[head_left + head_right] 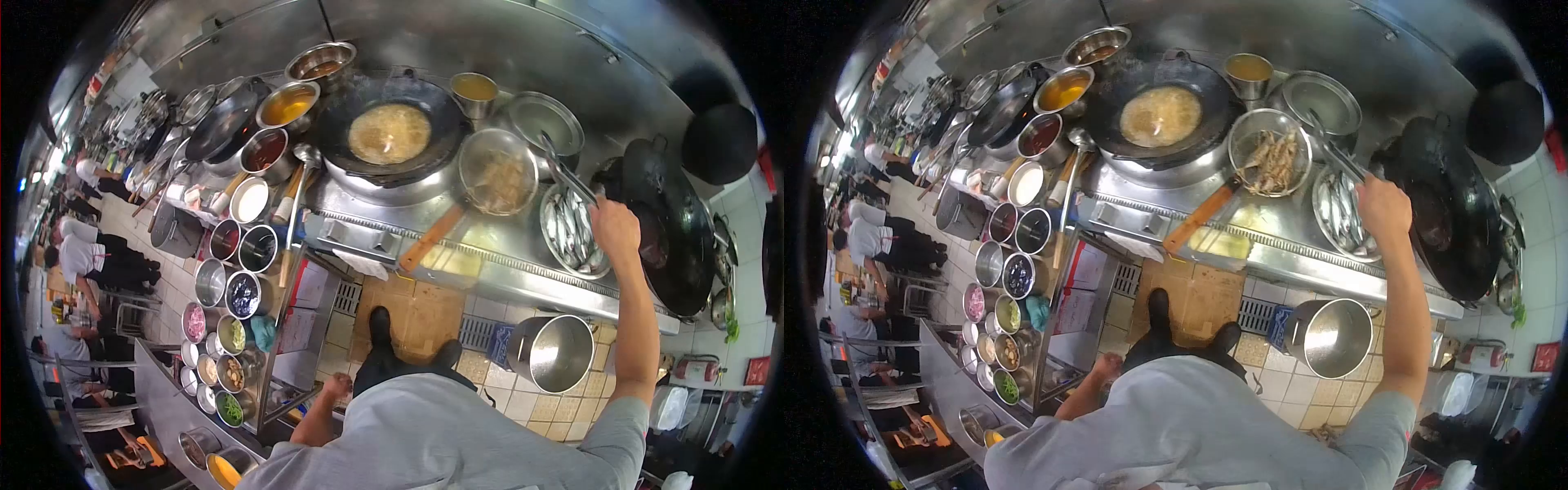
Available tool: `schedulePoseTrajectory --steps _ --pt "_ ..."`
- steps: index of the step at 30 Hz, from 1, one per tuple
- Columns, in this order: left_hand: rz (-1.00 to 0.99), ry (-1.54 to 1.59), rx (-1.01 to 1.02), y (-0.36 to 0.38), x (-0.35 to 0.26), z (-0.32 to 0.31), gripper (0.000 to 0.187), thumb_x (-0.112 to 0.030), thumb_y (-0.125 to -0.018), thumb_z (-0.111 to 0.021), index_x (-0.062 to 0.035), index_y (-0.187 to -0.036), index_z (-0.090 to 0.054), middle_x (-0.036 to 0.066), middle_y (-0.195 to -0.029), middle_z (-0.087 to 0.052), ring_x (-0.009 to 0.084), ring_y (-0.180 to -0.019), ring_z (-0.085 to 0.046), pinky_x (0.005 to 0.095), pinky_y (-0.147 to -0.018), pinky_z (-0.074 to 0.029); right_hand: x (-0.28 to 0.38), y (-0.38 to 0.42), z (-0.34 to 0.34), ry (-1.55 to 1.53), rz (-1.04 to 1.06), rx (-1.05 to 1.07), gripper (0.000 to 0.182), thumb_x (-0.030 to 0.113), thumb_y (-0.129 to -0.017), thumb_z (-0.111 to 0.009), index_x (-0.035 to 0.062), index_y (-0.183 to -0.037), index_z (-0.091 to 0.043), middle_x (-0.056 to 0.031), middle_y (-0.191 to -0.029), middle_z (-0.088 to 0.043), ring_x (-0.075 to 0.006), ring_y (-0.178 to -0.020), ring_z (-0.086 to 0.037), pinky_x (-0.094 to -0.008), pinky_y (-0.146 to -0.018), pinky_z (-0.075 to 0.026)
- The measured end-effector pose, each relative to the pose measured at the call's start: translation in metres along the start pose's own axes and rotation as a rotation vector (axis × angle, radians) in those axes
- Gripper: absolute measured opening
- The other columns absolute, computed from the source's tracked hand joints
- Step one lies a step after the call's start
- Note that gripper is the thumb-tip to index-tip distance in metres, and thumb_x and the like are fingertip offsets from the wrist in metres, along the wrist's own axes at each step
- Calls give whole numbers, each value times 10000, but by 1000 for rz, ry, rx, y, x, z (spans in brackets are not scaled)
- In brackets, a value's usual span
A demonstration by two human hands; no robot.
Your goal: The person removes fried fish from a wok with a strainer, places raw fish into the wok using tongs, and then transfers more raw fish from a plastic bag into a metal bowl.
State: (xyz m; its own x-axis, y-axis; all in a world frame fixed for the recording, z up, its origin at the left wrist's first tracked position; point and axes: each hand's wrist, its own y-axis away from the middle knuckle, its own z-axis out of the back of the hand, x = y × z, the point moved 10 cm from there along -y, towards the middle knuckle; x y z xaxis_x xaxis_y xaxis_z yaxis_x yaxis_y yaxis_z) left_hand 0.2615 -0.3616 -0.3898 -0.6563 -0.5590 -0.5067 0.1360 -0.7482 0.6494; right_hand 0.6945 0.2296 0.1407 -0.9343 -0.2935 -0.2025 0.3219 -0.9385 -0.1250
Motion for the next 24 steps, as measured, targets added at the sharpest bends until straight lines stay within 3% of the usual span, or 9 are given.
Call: schedulePoseTrajectory --steps 1,3,6,10,13,18,21,24 --pt "80 209 -24 -14 5 12 253 -284 -973 -562 -66 -1008 -684 75 -875 -707 183 -785 -686 345 -703 -557 29 -9 16 -40 31 -20 294 312 -961 -571 53 -1032 -691 -208 -901 -719 -387 -870 -705 -499 -775 -556" --pt "104 233 14 -33 -14 41 188 -203 -973 -567 -53 -1046 -654 56 -865 -691 174 -733 -668 329 -640 -542 90 -35 35 -183 49 -28 333 342 -957 -571 55 -1045 -714 -217 -914 -719 -411 -901 -692 -525 -810 -539" --pt "320 895 -111 -51 5 52 187 -167 -973 -573 -52 -1116 -607 63 -877 -681 191 -700 -658 341 -593 -519 199 -80 34 -295 31 165 359 358 -949 -564 59 -1054 -731 -212 -1066 -714 -395 -1023 -678 -501 -898 -525" --pt "269 1110 -147 -54 29 68 192 -173 -969 -592 -59 -1123 -594 63 -838 -661 202 -678 -644 337 -563 -499 339 -141 -5 -313 61 291 407 364 -931 -579 33 -1125 -715 -213 -1137 -707 -389 -1093 -667 -474 -944 -522" --pt "317 1288 -138 -38 69 57 183 -174 -967 -597 -69 -1117 -592 60 -805 -649 196 -667 -638 331 -553 -492 408 -172 -24 -385 -21 285 358 257 -898 -593 54 -1167 -715 -201 -1249 -674 -351 -1169 -649 -446 -977 -517" --pt "494 1425 -135 15 135 19 109 -170 -977 -545 -85 -1033 -583 52 -728 -614 188 -625 -613 314 -496 -451 464 -214 -61 -316 -41 371 369 250 -886 -615 83 -1201 -713 -156 -1291 -668 -309 -1200 -644 -426 -977 -520" --pt "274 1284 -67 45 140 10 139 -180 -983 -504 -107 -879 -561 34 -676 -555 165 -571 -550 299 -454 -389 475 -225 -62 -324 -76 379 383 263 -874 -631 84 -1202 -713 -154 -1291 -669 -310 -1201 -644 -420 -978 -519" --pt "531 1786 84 67 142 -28 249 -176 -980 -467 -142 -734 -499 10 -627 -480 141 -537 -483 291 -434 -332 471 -230 -55 -351 -58 319 384 312 -882 -613 88 -1175 -720 -172 -1244 -682 -350 -1160 -651 -450 -962 -514"
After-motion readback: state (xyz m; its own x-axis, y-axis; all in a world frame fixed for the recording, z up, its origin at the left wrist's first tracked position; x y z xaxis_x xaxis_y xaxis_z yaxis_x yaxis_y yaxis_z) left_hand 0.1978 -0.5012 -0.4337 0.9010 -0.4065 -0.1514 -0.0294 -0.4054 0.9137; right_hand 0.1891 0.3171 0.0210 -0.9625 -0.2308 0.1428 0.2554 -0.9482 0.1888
